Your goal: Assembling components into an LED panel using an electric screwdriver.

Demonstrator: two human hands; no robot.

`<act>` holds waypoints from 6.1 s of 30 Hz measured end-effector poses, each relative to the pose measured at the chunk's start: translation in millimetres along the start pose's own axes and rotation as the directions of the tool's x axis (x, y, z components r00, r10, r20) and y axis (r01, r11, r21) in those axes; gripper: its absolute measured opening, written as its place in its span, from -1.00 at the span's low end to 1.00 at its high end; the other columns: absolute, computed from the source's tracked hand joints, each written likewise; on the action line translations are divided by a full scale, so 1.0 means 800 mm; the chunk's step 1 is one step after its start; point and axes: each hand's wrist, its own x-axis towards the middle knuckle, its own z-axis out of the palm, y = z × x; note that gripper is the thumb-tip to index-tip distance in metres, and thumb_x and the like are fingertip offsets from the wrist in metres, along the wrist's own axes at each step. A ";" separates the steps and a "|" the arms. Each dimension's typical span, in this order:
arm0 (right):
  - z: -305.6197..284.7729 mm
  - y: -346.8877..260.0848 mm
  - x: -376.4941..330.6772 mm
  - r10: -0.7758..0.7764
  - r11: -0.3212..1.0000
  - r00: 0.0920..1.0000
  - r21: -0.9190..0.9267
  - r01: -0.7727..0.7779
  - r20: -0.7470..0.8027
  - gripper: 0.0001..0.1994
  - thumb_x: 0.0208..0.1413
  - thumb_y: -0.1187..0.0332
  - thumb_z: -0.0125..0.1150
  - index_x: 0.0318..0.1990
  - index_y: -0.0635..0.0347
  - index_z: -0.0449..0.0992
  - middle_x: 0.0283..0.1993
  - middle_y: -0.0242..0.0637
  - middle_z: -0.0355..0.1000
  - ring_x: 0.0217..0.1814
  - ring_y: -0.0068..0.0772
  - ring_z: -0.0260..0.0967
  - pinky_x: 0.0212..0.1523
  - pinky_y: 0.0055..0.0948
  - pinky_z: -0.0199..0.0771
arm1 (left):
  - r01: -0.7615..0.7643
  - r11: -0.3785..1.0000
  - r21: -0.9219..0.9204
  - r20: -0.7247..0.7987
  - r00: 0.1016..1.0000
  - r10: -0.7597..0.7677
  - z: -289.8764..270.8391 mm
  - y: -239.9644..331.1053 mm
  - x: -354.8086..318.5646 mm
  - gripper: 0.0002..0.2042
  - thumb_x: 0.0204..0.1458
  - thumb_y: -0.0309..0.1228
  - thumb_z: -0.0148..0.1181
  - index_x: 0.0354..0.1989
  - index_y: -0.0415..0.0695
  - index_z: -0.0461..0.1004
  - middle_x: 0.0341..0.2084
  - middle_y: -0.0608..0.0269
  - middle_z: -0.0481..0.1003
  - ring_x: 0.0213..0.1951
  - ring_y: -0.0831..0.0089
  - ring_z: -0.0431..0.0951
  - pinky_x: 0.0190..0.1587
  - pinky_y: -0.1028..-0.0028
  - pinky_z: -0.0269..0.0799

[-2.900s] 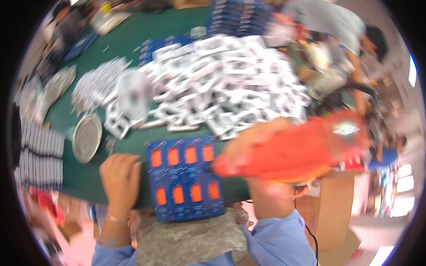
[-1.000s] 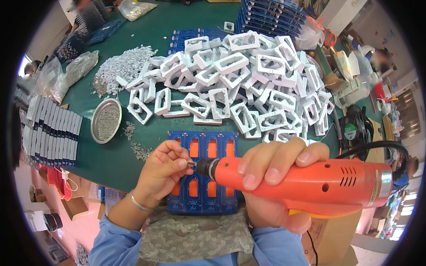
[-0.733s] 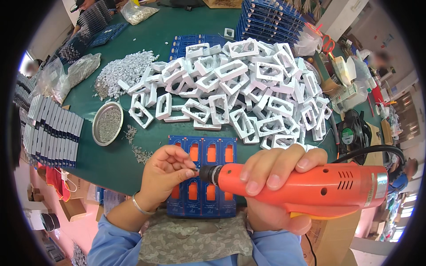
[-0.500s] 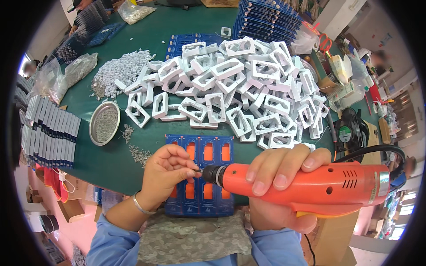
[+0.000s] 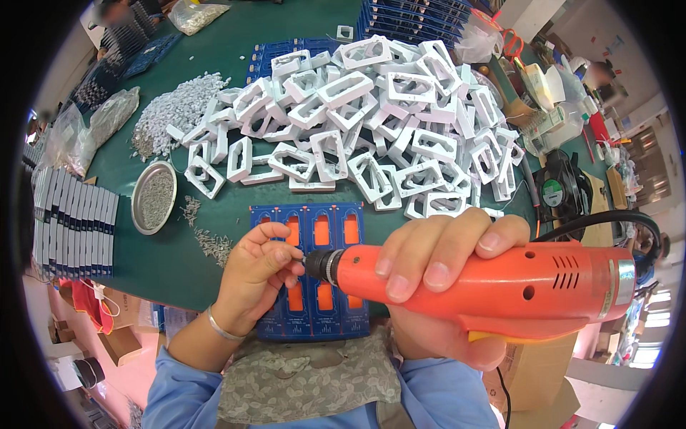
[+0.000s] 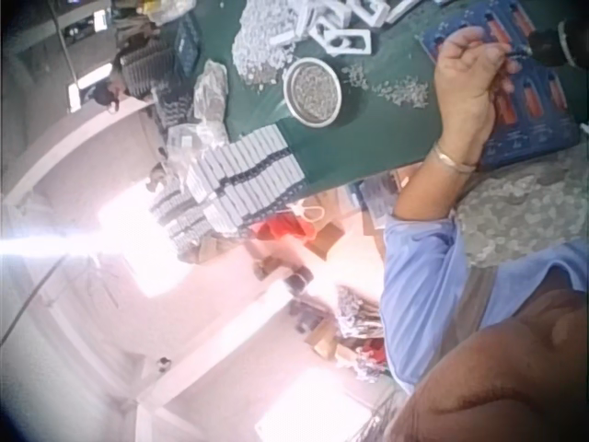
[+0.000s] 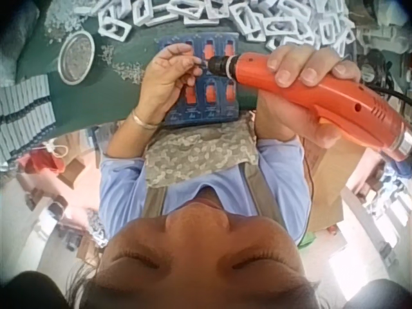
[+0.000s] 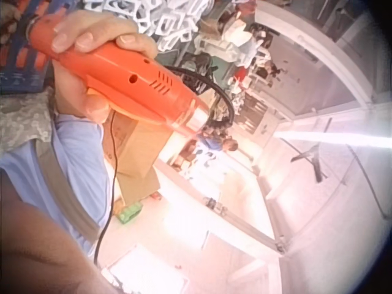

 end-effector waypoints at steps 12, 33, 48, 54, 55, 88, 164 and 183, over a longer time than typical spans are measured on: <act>0.009 -0.005 0.005 0.073 0.996 0.996 -0.048 -0.071 0.052 -0.36 -0.13 0.10 0.49 -0.05 0.21 0.21 -0.30 -0.30 0.31 -0.45 -0.40 0.34 -0.37 -0.38 0.39 | -0.010 0.983 0.181 -0.036 0.999 0.017 0.013 0.001 -0.002 -0.73 0.06 -0.54 0.18 -0.06 -0.20 0.34 -0.39 0.13 0.60 -0.49 0.52 0.57 -0.51 0.64 0.42; -0.008 0.000 -0.004 0.299 0.934 0.953 -0.215 -0.284 0.043 -0.33 -0.17 0.18 0.55 0.00 0.22 0.22 -0.23 -0.09 0.38 -0.25 -0.20 0.45 -0.18 -0.23 0.51 | -0.561 0.002 0.828 0.551 0.813 0.187 0.011 -0.005 0.009 -0.52 0.00 -0.73 -0.06 0.16 -0.20 0.22 -0.04 0.14 0.49 0.29 0.10 0.22 0.34 -0.15 -0.37; -0.009 0.012 -0.003 0.423 0.862 0.897 -0.362 -0.356 0.126 -0.38 -0.19 0.33 0.55 -0.02 0.21 0.25 -0.24 -0.13 0.41 -0.22 -0.29 0.44 -0.16 -0.32 0.50 | -0.492 -0.123 0.862 0.506 0.847 0.164 0.014 -0.002 -0.008 -0.45 -0.03 -0.62 0.08 0.21 -0.21 0.16 0.11 0.11 0.38 0.34 0.04 0.11 0.30 -0.28 -0.40; -0.015 0.024 0.004 0.460 0.868 0.876 -0.279 -0.410 0.143 -0.36 -0.23 0.32 0.56 -0.02 0.21 0.26 -0.29 -0.14 0.42 -0.25 -0.27 0.44 -0.22 -0.37 0.50 | -0.469 -0.430 0.771 0.567 0.813 0.129 0.008 -0.007 -0.035 -0.50 -0.11 -0.19 0.32 0.01 -0.16 0.47 0.13 0.13 0.36 0.28 0.15 0.21 0.27 -0.28 -0.18; -0.018 0.026 0.007 0.457 0.875 0.872 -0.264 -0.406 0.175 -0.35 -0.24 0.30 0.57 -0.03 0.22 0.26 -0.29 -0.13 0.42 -0.26 -0.27 0.44 -0.23 -0.37 0.50 | -0.465 -0.427 0.775 0.562 0.816 0.132 0.005 -0.010 -0.035 -0.50 -0.11 -0.19 0.32 0.01 -0.16 0.47 0.13 0.13 0.36 0.28 0.15 0.21 0.27 -0.28 -0.18; -0.026 -0.016 0.000 0.064 0.992 0.998 -0.114 -0.061 0.017 -0.29 -0.08 -0.02 0.42 0.02 0.24 0.15 -0.24 -0.20 0.34 -0.38 -0.26 0.43 -0.30 -0.23 0.46 | -0.369 0.128 0.921 0.281 0.853 0.440 -0.024 0.037 -0.004 -0.91 -0.13 -0.54 0.21 -0.44 -0.15 0.44 -0.51 0.23 0.45 -0.43 0.29 0.47 -0.35 0.38 0.38; -0.085 -0.039 0.009 0.159 0.977 0.971 -0.170 -0.128 0.179 -0.37 -0.17 0.11 0.50 -0.14 0.24 0.18 -0.37 -0.28 0.37 -0.53 -0.41 0.45 -0.46 -0.48 0.48 | -0.017 -0.513 0.858 0.392 0.667 0.634 -0.072 0.055 -0.029 -0.86 -0.13 -0.46 0.29 -0.35 -0.08 0.54 -0.35 0.30 0.51 -0.16 0.28 0.45 -0.11 0.29 0.22; -0.073 -0.052 -0.003 0.134 0.978 0.984 -0.175 -0.112 0.121 -0.33 -0.14 0.08 0.51 -0.07 0.24 0.18 -0.30 -0.24 0.37 -0.46 -0.33 0.45 -0.37 -0.33 0.49 | -0.006 -0.531 0.847 0.349 0.761 0.548 -0.091 0.091 -0.031 -0.93 -0.14 -0.47 0.22 -0.47 -0.10 0.46 -0.45 0.19 0.46 -0.32 0.15 0.43 -0.26 0.20 0.26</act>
